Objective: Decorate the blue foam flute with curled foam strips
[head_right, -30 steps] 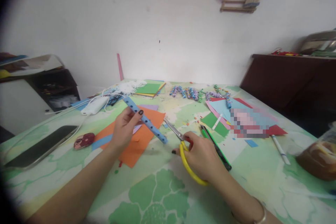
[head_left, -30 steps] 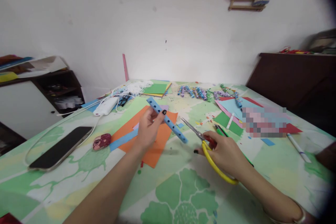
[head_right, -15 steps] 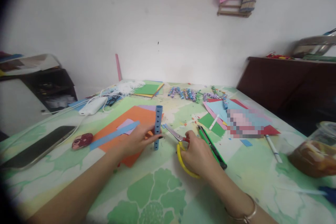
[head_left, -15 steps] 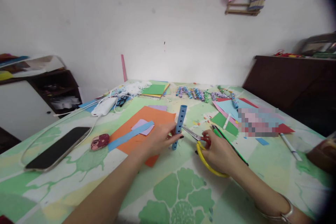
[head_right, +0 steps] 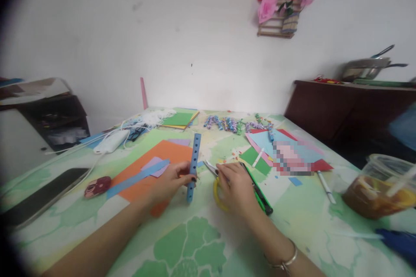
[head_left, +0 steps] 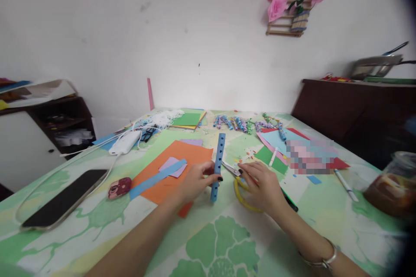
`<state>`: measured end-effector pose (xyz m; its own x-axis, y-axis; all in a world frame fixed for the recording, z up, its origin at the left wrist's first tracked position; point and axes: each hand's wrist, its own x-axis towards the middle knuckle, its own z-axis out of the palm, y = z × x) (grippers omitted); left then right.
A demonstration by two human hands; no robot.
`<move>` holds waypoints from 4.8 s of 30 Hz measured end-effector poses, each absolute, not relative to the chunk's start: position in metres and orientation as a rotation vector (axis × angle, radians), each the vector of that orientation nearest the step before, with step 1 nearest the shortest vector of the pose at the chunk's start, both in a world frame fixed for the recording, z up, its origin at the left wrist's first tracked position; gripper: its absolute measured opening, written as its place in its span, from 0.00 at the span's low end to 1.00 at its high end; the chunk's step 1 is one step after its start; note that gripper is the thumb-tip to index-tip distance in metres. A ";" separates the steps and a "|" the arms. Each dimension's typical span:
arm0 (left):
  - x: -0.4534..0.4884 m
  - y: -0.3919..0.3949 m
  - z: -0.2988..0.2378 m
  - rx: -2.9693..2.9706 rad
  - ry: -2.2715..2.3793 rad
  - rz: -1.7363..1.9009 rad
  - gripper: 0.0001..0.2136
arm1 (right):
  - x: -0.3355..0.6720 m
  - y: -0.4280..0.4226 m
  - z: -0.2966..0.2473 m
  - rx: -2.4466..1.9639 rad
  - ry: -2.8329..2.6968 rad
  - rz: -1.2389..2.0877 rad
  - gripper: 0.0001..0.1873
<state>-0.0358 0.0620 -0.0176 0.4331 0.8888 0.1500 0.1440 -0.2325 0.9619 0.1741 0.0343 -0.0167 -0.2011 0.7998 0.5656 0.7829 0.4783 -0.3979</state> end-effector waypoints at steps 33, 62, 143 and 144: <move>-0.006 0.024 -0.027 1.257 0.665 0.644 0.13 | 0.137 0.043 0.028 -0.969 -0.934 1.185 0.17; -0.026 0.048 -0.037 1.181 0.509 0.464 0.14 | 0.153 0.057 0.018 -0.939 -0.920 1.075 0.17; -0.049 0.080 -0.029 1.276 1.152 1.057 0.16 | 0.137 0.008 -0.030 -0.961 -2.327 -0.133 0.14; -0.048 0.078 -0.029 1.268 1.128 1.049 0.17 | 0.136 0.007 -0.030 -0.962 -2.327 -0.082 0.14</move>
